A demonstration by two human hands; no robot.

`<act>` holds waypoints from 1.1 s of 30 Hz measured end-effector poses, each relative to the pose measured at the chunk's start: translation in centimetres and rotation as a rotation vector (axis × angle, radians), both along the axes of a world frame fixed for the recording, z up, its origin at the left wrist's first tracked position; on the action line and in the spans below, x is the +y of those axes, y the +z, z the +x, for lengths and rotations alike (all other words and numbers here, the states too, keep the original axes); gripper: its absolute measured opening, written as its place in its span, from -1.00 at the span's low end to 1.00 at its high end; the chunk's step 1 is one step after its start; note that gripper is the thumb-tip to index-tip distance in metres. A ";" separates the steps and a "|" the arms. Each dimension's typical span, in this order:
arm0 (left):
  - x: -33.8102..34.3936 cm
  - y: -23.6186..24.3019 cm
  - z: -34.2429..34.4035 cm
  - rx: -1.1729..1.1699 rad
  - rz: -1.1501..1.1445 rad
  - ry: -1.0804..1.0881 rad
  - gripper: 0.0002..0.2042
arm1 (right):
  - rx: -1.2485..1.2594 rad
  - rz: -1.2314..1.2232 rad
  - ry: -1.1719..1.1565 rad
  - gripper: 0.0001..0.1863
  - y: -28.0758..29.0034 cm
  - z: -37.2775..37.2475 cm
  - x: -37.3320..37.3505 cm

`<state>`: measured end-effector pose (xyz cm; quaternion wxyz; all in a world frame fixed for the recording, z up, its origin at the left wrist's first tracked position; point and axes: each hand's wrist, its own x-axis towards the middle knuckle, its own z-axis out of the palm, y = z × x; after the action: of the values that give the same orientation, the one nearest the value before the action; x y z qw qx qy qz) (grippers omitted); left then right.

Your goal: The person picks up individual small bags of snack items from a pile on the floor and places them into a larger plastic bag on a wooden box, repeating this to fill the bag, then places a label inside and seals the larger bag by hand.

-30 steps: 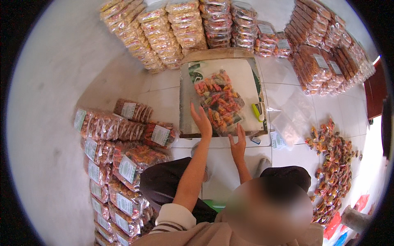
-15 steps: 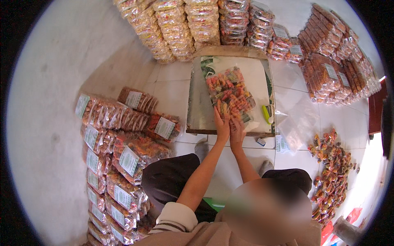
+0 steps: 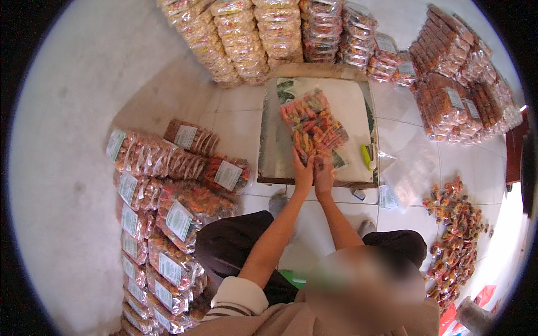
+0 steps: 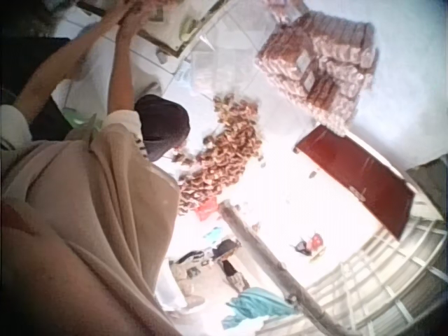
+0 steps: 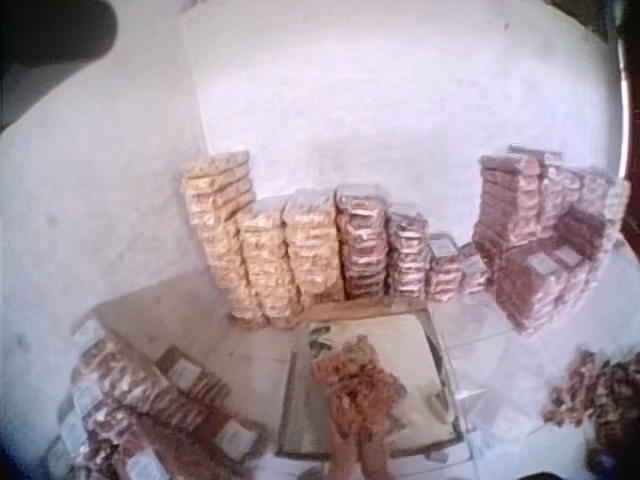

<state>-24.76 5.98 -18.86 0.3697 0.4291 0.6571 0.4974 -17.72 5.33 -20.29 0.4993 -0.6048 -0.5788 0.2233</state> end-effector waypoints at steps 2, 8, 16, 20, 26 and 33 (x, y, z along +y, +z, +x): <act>0.4 0.1 -0.8 0.022 -0.040 0.058 -0.21 | 0.009 0.069 -0.078 -0.82 0.5 0.0 -1.2; 4.0 2.2 -1.6 0.130 -0.204 0.173 0.02 | 0.266 -0.061 -0.205 -0.82 0.3 1.5 -1.7; 3.4 1.8 -3.0 -0.092 -0.422 -0.018 -0.04 | 0.064 -0.081 -0.094 -0.85 0.7 0.7 -0.8; 3.2 1.4 -0.9 -0.023 -0.455 0.046 -0.15 | -0.123 0.043 -0.270 -0.88 -1.3 1.4 0.7; 2.6 0.6 -1.8 -0.209 -0.352 -0.057 -0.05 | -0.013 -0.055 -0.159 -0.80 -0.8 1.0 0.4; 2.8 1.7 -0.8 -0.175 -0.542 0.104 0.04 | 0.055 0.021 -0.312 -0.75 0.5 1.4 0.8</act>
<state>-25.55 8.79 -17.17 0.5002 0.2357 0.7528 0.3571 -16.34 6.10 -19.76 0.5499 -0.6757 -0.4665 0.1533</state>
